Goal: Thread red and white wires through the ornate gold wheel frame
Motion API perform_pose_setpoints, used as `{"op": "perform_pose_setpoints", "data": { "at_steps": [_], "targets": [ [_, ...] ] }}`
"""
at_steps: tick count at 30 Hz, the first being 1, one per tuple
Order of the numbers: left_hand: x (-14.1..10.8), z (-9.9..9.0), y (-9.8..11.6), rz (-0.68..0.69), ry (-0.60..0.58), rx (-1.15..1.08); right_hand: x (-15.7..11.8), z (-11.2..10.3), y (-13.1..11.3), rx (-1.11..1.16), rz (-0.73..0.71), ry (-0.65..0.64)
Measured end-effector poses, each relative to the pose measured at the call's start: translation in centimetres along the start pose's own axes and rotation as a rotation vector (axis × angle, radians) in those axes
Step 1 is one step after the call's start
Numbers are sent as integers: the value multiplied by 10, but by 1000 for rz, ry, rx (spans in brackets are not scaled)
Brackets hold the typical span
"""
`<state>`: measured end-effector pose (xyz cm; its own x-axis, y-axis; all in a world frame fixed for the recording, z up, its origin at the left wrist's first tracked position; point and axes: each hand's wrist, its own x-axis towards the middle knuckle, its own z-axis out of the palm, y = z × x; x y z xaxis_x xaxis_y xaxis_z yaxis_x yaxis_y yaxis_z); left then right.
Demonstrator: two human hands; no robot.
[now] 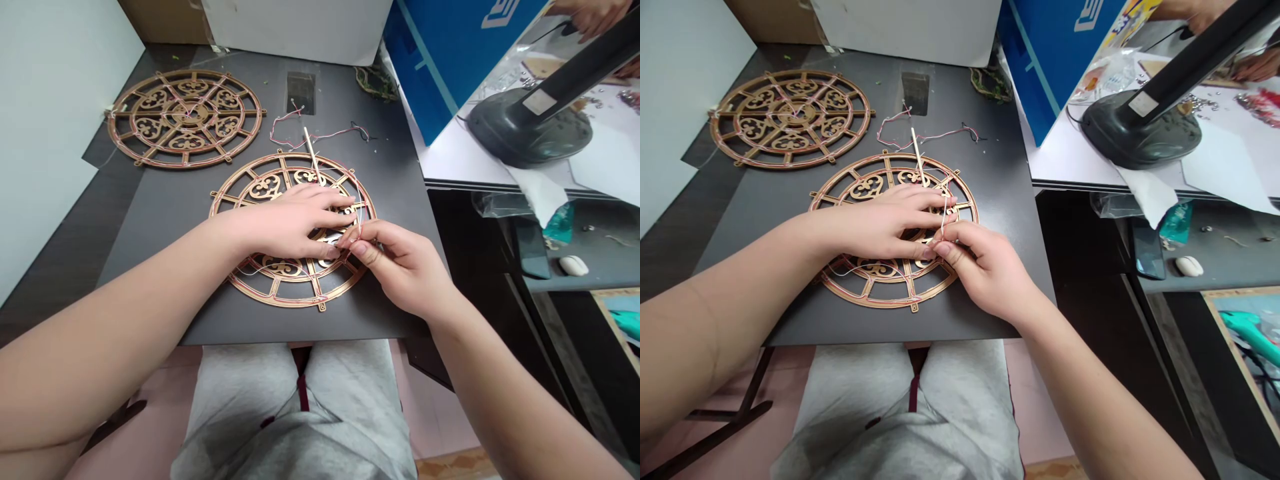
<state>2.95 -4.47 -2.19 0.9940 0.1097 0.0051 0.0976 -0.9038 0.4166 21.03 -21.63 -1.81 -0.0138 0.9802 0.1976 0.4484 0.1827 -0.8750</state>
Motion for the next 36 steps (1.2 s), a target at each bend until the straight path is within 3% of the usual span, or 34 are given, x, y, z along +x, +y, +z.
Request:
{"op": "perform_pose_setpoints", "data": {
  "at_steps": [4,16,20,25,29,36],
  "targets": [
    [0,-1,3,-2,4,-16,-1,9,-5,144,150,73],
    [1,-4,4,18,-11,-29,8,19,-9,521,310,203],
    [1,-3,3,13,-9,-33,11,24,-8,607,302,251],
    [-1,-1,2,25,9,-52,18,30,-13,756,301,200],
    [-2,-2,4,3,-1,-39,25,30,-17,708,347,119],
    [0,1,4,-2,10,-22,34,28,-25,681,390,92]
  ]
}}
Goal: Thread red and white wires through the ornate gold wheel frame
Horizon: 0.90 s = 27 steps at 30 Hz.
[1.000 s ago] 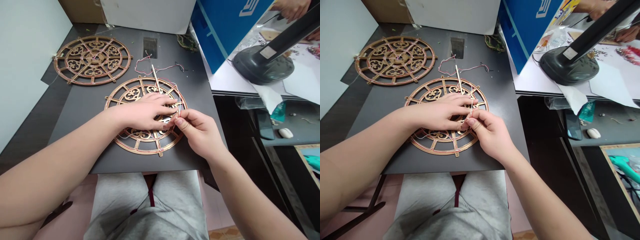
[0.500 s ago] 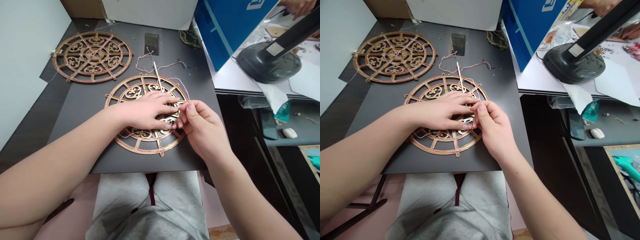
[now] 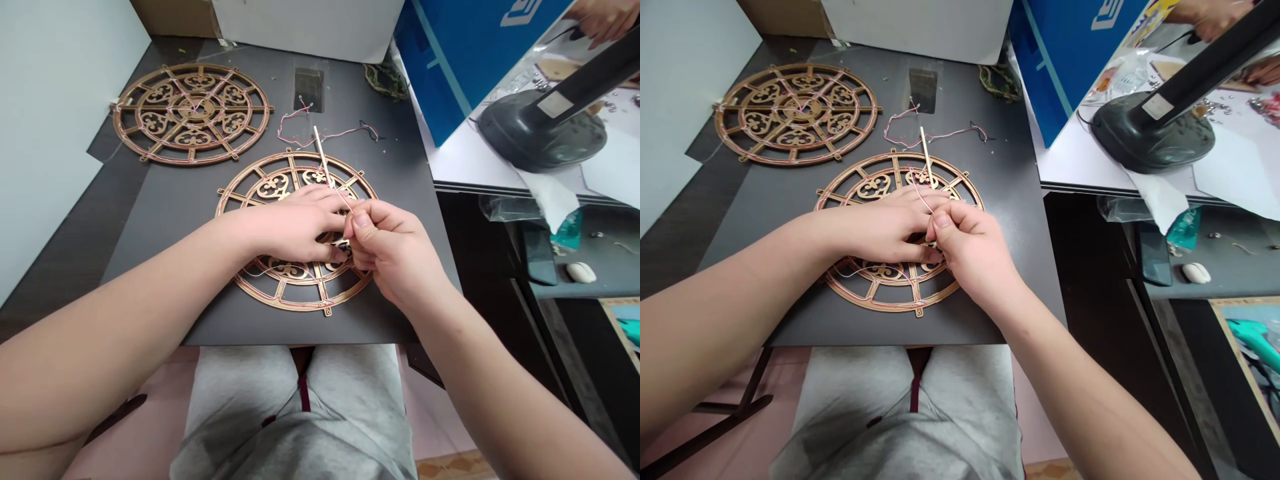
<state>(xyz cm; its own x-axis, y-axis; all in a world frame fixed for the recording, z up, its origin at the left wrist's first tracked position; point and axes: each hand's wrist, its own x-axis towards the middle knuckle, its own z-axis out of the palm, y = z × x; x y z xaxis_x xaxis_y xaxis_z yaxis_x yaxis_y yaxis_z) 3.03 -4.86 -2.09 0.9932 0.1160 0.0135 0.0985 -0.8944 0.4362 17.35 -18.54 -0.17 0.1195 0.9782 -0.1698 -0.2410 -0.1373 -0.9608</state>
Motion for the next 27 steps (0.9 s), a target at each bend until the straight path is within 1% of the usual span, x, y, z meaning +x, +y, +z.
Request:
{"op": "perform_pose_setpoints", "data": {
  "at_steps": [5,12,21,27],
  "targets": [
    [1,0,0,-12,-2,-1,0,1,-2,-5,-7,3],
    [1,1,-1,-3,1,12,-2,3,-2,-98,-45,27],
    [1,3,-2,0,15,8,-3,5,-4,-17,-22,33],
    [1,2,-1,-3,16,-5,-4,6,-5,-19,-5,36]
  ]
}}
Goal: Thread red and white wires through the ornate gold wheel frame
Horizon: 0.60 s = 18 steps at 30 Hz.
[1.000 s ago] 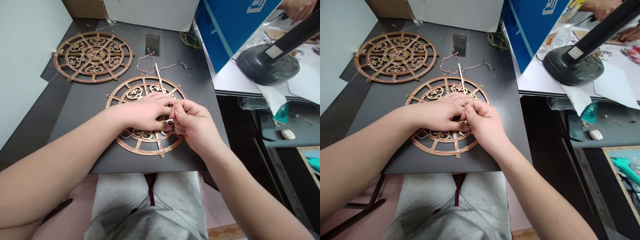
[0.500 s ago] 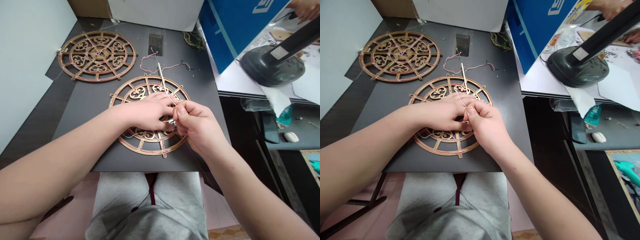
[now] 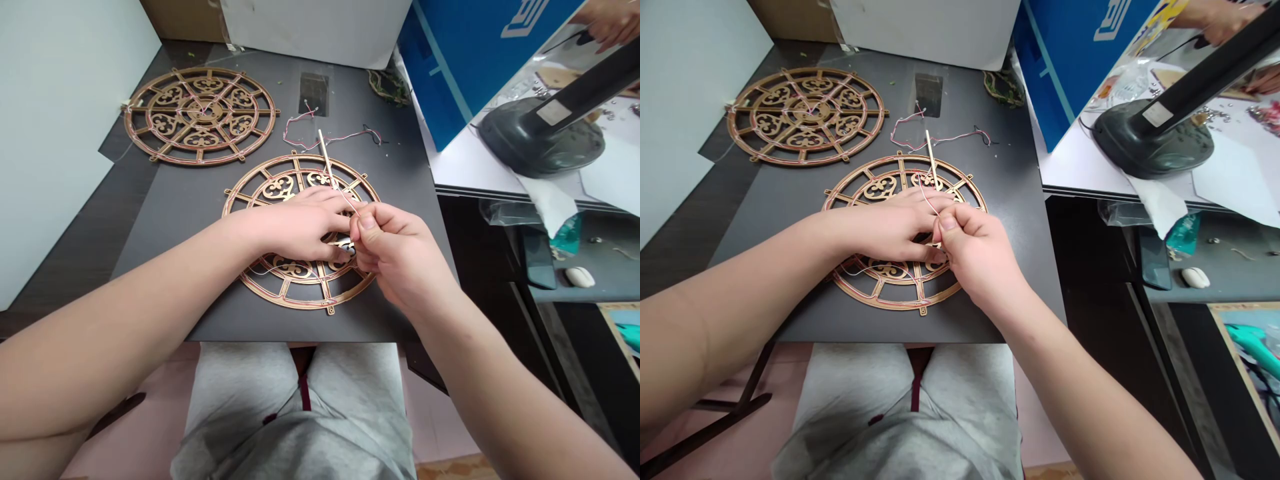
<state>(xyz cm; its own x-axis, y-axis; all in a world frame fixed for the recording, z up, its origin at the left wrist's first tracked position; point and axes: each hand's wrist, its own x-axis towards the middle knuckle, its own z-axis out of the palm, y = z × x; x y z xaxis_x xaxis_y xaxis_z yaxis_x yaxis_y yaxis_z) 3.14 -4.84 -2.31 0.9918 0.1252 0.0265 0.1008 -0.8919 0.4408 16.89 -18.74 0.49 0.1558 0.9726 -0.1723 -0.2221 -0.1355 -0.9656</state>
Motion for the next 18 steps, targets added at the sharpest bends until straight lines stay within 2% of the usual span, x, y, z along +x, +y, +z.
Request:
{"op": "perform_pose_setpoints", "data": {
  "at_steps": [18],
  "targets": [
    [-2,1,-1,30,10,5,-1,2,-6,38,16,8]
  ]
}}
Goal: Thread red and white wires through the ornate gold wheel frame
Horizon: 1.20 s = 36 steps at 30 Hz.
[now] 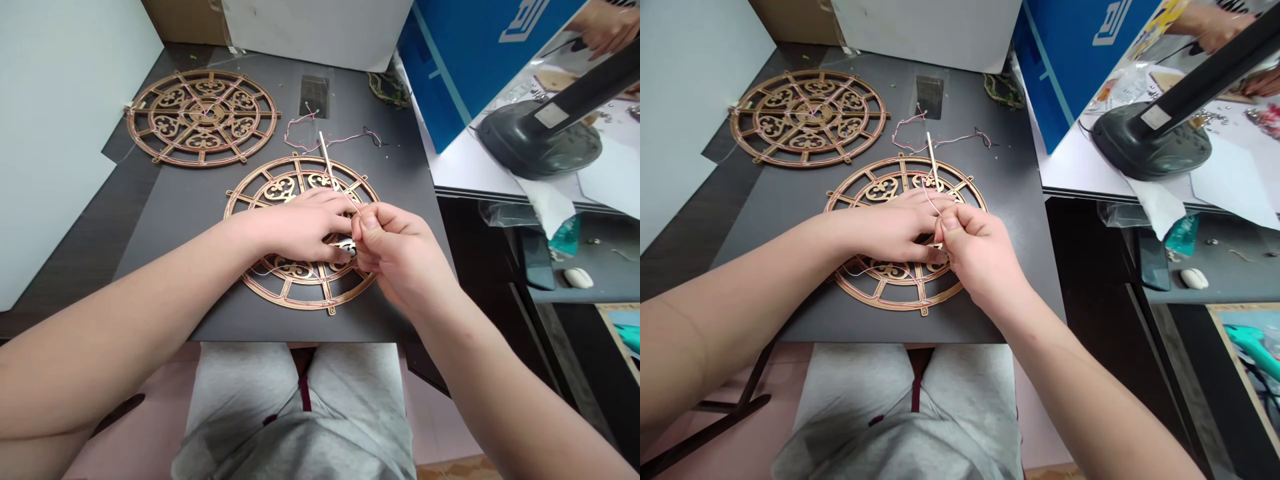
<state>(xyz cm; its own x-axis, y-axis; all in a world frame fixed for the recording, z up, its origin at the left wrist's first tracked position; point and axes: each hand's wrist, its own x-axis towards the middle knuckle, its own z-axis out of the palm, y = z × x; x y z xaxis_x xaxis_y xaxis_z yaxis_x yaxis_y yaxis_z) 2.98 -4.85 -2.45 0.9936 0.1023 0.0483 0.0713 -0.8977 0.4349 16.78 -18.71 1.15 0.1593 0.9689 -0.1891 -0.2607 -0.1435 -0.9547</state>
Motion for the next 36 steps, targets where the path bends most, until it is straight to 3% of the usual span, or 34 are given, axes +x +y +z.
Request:
{"op": "perform_pose_setpoints", "data": {
  "at_steps": [9,12,16,19,30,36],
  "targets": [
    [1,0,-1,19,20,-1,2,-1,3,-32,-1,-8],
    [1,0,-1,18,16,-10,1,0,-6,-28,-24,-9],
    [1,-2,0,19,-18,-11,3,5,-23,-91,-189,27],
    [1,-3,1,28,-7,-22,7,6,-23,-146,-138,-34],
    [2,-6,5,49,-11,-83,12,3,-15,4,-125,-113],
    [-2,-18,0,95,-16,-285,21,-3,-21,89,-204,-179]
  ]
}}
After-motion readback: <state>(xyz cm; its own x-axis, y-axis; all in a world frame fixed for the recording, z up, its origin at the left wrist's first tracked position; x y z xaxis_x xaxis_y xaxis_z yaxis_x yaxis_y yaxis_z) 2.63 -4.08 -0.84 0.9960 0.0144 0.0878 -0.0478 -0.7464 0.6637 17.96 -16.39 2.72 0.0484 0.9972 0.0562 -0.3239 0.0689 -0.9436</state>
